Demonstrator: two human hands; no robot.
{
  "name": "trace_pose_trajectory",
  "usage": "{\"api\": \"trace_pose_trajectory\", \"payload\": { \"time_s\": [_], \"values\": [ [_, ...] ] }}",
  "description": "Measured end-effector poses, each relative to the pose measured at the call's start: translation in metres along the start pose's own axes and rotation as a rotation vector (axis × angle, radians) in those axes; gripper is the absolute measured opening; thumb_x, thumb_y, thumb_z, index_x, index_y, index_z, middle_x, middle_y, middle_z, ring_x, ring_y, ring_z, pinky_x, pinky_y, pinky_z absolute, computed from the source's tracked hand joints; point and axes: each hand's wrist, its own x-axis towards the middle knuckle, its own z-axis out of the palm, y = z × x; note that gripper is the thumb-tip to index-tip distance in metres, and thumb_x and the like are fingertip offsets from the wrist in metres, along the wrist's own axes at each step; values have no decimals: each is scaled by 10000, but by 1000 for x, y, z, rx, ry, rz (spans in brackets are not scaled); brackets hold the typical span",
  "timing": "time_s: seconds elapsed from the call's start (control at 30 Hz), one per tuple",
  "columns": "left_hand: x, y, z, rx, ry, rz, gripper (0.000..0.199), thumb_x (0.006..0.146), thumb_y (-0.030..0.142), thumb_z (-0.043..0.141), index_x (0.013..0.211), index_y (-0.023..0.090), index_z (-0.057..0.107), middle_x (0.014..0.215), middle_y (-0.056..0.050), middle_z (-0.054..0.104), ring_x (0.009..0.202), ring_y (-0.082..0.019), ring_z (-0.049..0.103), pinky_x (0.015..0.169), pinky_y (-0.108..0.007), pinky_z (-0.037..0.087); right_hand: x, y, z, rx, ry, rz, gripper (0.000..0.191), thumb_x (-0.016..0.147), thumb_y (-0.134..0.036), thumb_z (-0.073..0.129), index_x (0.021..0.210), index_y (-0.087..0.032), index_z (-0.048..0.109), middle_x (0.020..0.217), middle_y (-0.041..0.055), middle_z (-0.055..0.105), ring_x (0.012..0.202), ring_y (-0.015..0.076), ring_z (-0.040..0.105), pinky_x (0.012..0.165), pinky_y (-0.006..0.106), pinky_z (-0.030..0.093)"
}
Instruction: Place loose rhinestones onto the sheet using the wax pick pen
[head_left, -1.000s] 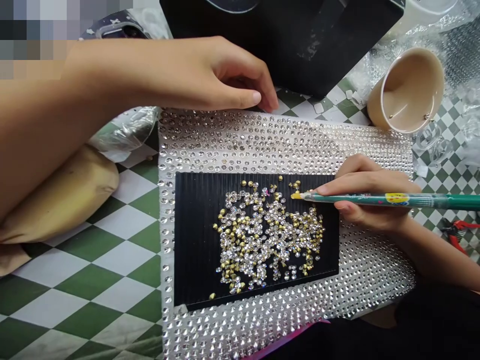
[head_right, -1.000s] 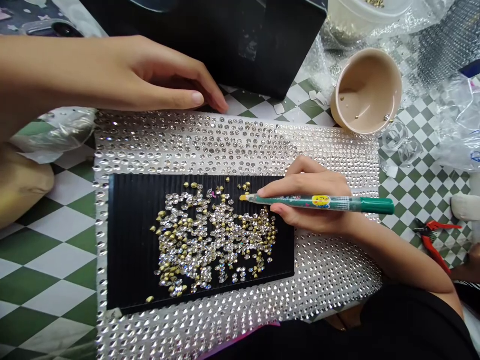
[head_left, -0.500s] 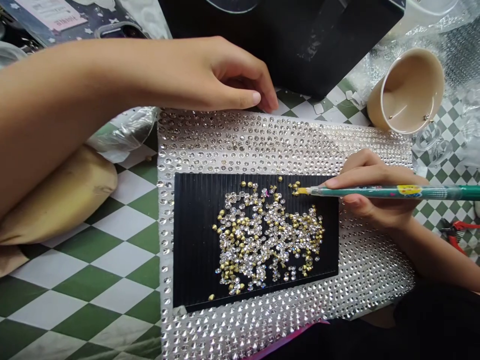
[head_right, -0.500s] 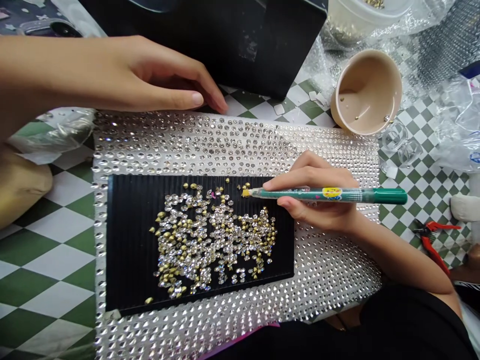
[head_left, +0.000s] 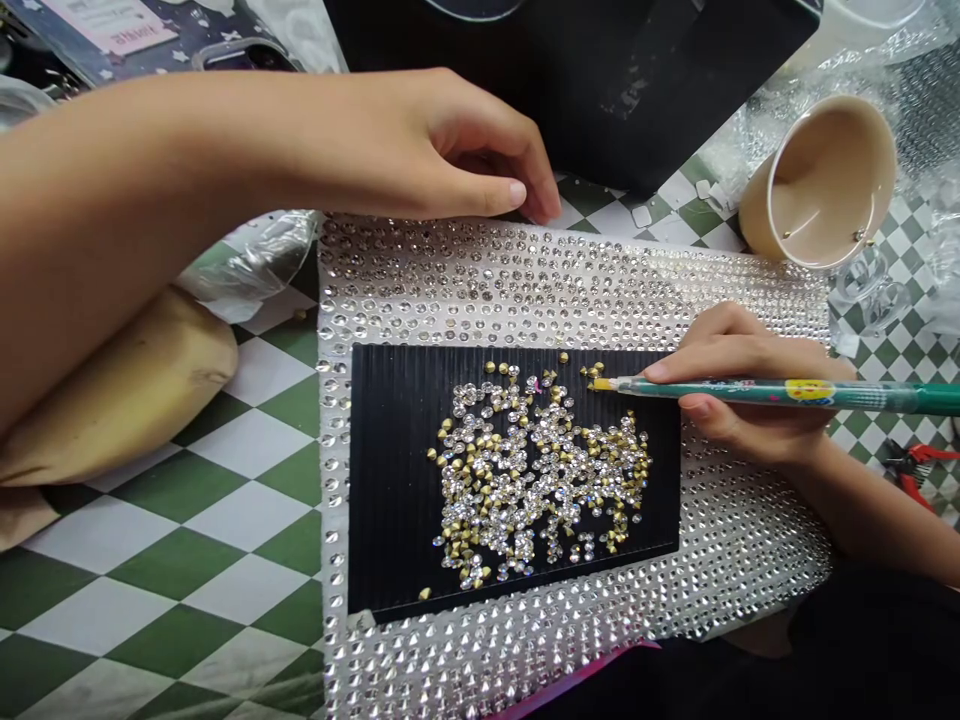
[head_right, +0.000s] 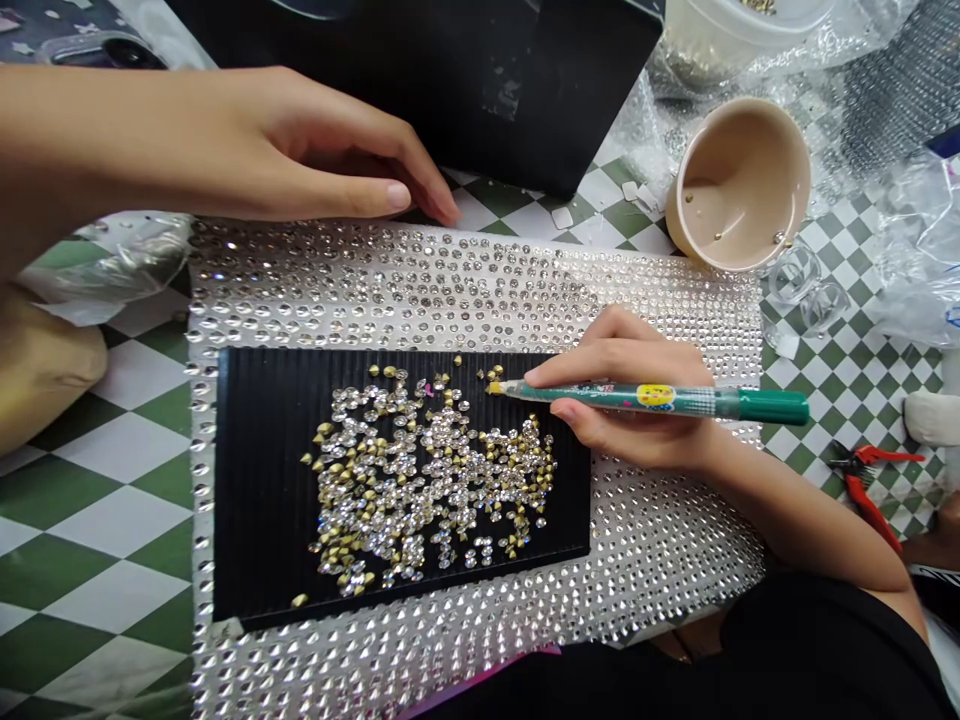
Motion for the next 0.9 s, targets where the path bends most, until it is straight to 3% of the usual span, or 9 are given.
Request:
{"api": "trace_pose_trajectory", "payload": {
  "time_s": [0.3, 0.47, 0.7, 0.9],
  "values": [
    [0, 4, -1, 11, 1, -12, 523, 828, 519, 427, 1106, 175, 706, 1099, 39, 705, 1016, -189, 645, 1092, -458, 475, 3, 1, 3, 22, -7, -54, 302, 843, -178, 725, 1131, -269, 745, 806, -13, 739, 688, 134, 566, 545, 275, 462],
    [0, 5, -2, -4, -8, -15, 514, 846, 516, 440, 1114, 163, 700, 1113, 32, 700, 1020, -194, 641, 1098, -486, 465, 3, 1, 3, 16, -30, -37, 286, 855, -196, 726, 1124, -292, 749, 800, -24, 732, 679, 124, 569, 538, 266, 470],
    [1, -2, 0, -3, -14, 2, 483, 866, 503, 454, 1127, 176, 697, 1122, 43, 707, 1016, -157, 643, 1106, -429, 473, 5, 0, 4, 12, 5, -42, 254, 894, -249, 688, 1130, -324, 747, 783, -27, 741, 645, 135, 574, 500, 283, 459],
    [1, -2, -1, 1, -14, 19, 454, 881, 474, 445, 1135, 193, 697, 1129, 52, 709, 1025, -152, 643, 1099, -427, 479, 4, 0, 2, -18, -49, -30, 226, 872, -220, 718, 1087, -281, 752, 785, -16, 727, 658, 127, 577, 512, 278, 469]
  ]
}}
